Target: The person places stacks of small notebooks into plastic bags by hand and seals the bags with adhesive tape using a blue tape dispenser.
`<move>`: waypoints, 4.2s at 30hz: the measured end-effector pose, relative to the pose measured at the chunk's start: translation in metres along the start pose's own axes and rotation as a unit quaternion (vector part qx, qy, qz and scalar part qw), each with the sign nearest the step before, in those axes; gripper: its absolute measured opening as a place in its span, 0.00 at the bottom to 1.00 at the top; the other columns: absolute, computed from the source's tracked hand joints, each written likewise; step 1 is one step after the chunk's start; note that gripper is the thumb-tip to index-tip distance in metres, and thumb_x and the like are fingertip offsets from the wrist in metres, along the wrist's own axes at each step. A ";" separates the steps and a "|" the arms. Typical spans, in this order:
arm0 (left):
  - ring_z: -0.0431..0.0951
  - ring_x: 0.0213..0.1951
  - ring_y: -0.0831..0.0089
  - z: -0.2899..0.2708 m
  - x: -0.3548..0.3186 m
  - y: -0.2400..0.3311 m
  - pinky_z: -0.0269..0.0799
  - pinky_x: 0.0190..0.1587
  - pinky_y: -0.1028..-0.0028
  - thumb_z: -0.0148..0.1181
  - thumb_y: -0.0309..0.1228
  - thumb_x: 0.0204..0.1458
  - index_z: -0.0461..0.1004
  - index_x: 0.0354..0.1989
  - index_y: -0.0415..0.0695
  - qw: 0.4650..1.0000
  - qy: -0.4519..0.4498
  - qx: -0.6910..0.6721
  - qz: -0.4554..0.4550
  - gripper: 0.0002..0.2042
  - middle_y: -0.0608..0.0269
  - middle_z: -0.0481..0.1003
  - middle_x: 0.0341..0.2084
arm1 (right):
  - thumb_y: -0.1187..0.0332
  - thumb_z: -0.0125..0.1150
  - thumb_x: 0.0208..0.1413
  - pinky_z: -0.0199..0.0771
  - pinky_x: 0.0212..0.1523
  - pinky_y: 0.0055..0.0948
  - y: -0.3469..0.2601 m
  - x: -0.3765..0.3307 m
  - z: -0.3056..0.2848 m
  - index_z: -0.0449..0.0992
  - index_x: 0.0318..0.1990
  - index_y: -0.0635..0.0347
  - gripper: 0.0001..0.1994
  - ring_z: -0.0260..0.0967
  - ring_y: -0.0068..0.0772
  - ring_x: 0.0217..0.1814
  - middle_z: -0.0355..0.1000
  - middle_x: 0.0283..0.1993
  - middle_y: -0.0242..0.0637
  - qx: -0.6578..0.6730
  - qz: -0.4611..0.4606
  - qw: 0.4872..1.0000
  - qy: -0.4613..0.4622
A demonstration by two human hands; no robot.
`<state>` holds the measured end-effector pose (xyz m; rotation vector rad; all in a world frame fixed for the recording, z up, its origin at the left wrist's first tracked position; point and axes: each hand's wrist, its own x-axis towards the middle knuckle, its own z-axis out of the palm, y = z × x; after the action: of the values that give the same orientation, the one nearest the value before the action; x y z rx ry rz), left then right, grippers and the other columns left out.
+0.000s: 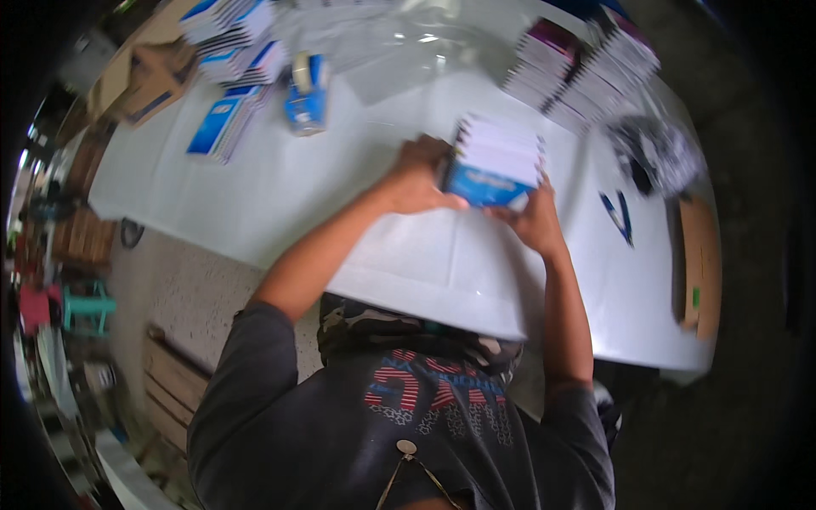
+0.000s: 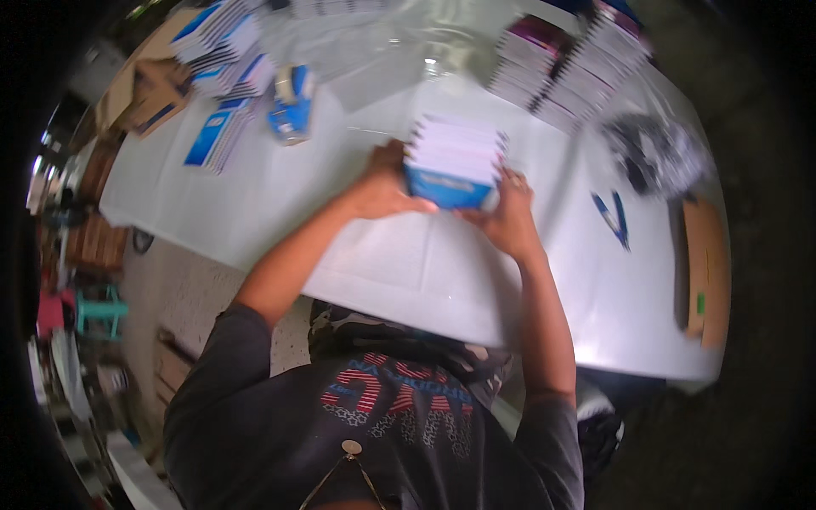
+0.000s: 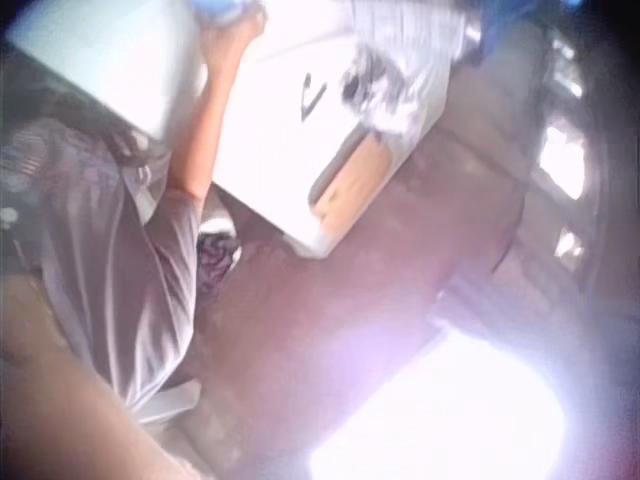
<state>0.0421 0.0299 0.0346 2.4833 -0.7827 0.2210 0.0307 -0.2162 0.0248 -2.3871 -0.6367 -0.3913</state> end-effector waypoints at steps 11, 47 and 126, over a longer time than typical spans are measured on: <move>0.73 0.38 0.70 -0.062 -0.034 0.038 0.67 0.45 0.75 0.72 0.44 0.35 0.75 0.42 0.37 0.875 -0.187 -0.406 -0.187 0.28 0.57 0.75 0.38 | 0.47 0.69 0.40 0.64 0.48 0.33 -0.080 -0.013 -0.032 0.76 0.44 0.67 0.31 0.66 0.37 0.42 0.73 0.42 0.44 0.328 0.269 0.873 -0.243; 0.64 0.28 0.82 -0.038 -0.048 0.007 0.57 0.28 0.82 0.68 0.54 0.38 0.70 0.40 0.41 0.791 -0.344 -0.349 -0.365 0.30 0.68 0.69 0.27 | 0.34 0.57 0.43 0.69 0.39 0.29 -0.074 -0.011 -0.004 0.75 0.41 0.66 0.37 0.69 0.32 0.36 0.70 0.33 0.40 0.237 0.387 0.794 -0.405; 0.41 0.68 0.47 0.017 -0.052 0.064 0.34 0.65 0.48 0.48 0.36 0.58 0.65 0.42 0.35 0.998 -0.026 -0.029 -0.045 0.14 0.36 0.49 0.63 | 0.68 0.51 0.57 0.16 0.70 0.46 -0.073 -0.036 0.041 0.59 0.19 0.60 0.15 0.29 0.50 0.75 0.68 0.41 0.51 0.447 0.029 0.891 0.074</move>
<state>-0.0370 0.0019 0.0324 2.4718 -0.6878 0.1009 -0.0332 -0.1527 0.0150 -1.4714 -0.5145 -0.1831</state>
